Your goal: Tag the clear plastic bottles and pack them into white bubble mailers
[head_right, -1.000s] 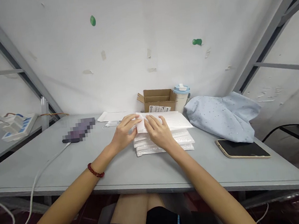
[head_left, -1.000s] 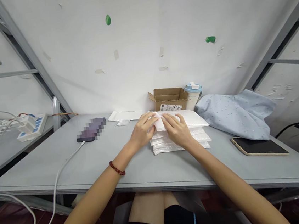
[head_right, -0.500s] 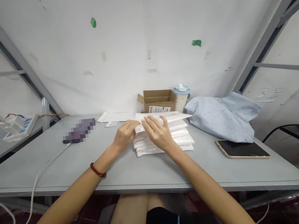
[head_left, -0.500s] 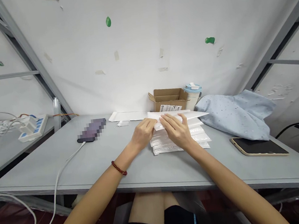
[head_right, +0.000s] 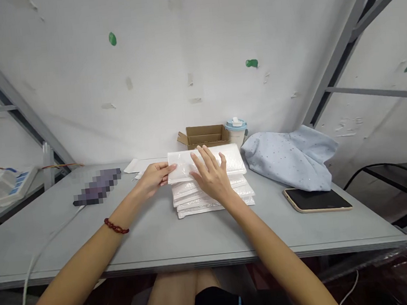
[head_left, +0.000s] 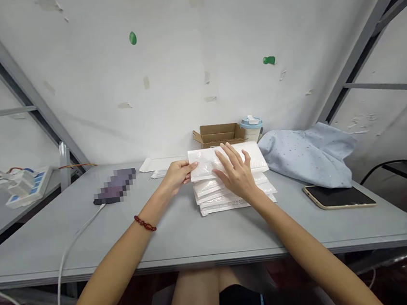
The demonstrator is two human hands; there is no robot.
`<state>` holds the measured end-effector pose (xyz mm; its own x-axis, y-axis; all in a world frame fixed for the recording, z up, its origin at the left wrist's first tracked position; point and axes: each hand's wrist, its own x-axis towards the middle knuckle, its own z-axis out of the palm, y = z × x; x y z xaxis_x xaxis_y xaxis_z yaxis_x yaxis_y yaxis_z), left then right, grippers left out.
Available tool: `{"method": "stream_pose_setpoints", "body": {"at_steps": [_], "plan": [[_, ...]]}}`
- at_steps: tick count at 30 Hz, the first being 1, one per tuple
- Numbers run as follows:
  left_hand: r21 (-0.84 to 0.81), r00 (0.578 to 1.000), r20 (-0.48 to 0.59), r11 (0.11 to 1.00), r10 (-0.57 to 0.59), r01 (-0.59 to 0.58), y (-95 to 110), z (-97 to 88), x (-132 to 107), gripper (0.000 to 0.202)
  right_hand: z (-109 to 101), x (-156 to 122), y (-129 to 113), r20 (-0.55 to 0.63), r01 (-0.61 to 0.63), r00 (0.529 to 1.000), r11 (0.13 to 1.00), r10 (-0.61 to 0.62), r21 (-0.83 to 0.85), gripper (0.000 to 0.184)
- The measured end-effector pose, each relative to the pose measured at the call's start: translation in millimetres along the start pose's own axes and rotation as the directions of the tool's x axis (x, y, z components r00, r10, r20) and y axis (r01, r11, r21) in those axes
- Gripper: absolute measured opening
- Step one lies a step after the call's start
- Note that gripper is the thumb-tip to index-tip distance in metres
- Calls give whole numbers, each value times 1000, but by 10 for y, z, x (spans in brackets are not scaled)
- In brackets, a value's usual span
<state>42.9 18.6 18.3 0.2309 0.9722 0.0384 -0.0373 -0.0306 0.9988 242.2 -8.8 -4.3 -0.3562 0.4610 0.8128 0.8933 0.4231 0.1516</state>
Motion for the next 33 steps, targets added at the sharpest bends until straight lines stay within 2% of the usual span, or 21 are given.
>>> {"method": "stream_pose_setpoints", "body": {"at_steps": [2,4,8,11,16,19,24,26,28,29,30,31,32,33], "plan": [[-8,996,6,996,-87,87,5,5,41,32,11,3,6,20,-2,1000,1000,2,12,45],[-27,992,-39,992,-120,119,16,21,89,33,25,2,14,39,-8,999,1000,7,26,44],[-42,986,-126,994,-109,105,61,58,209,30,54,-11,41,88,-31,996,997,25,69,44],[1,980,-162,994,-112,114,82,74,317,32,60,-22,64,169,-53,985,995,37,87,48],[-26,956,-285,997,-71,67,62,71,434,14,16,-17,66,360,-84,932,992,44,94,62],[-74,938,-346,997,-31,6,38,44,433,15,-11,-9,42,436,-99,899,991,50,91,63],[-71,911,-411,995,30,-65,-57,-152,449,9,-17,-10,25,488,-118,871,988,57,97,62],[-18,880,-470,996,72,-92,-126,-318,481,9,-16,-12,33,499,-134,864,985,62,111,63],[137,826,-541,986,156,-96,-204,-517,510,9,-17,-13,43,514,-149,856,980,62,130,64],[274,810,-544,959,218,-74,-243,-618,519,9,-17,-12,48,520,-153,852,979,60,138,64],[443,805,-518,896,290,-38,-280,-710,524,10,-18,-11,52,525,-158,849,977,61,142,64],[626,817,-435,779,379,-28,-313,-789,526,13,-18,-10,54,530,-162,846,976,63,144,64],[777,840,-310,627,446,-47,-344,-848,525,18,-17,-9,56,534,-167,843,975,65,145,65],[883,869,-172,464,464,-73,-371,-885,524,22,-16,-8,57,539,-173,840,974,69,145,65]]}}
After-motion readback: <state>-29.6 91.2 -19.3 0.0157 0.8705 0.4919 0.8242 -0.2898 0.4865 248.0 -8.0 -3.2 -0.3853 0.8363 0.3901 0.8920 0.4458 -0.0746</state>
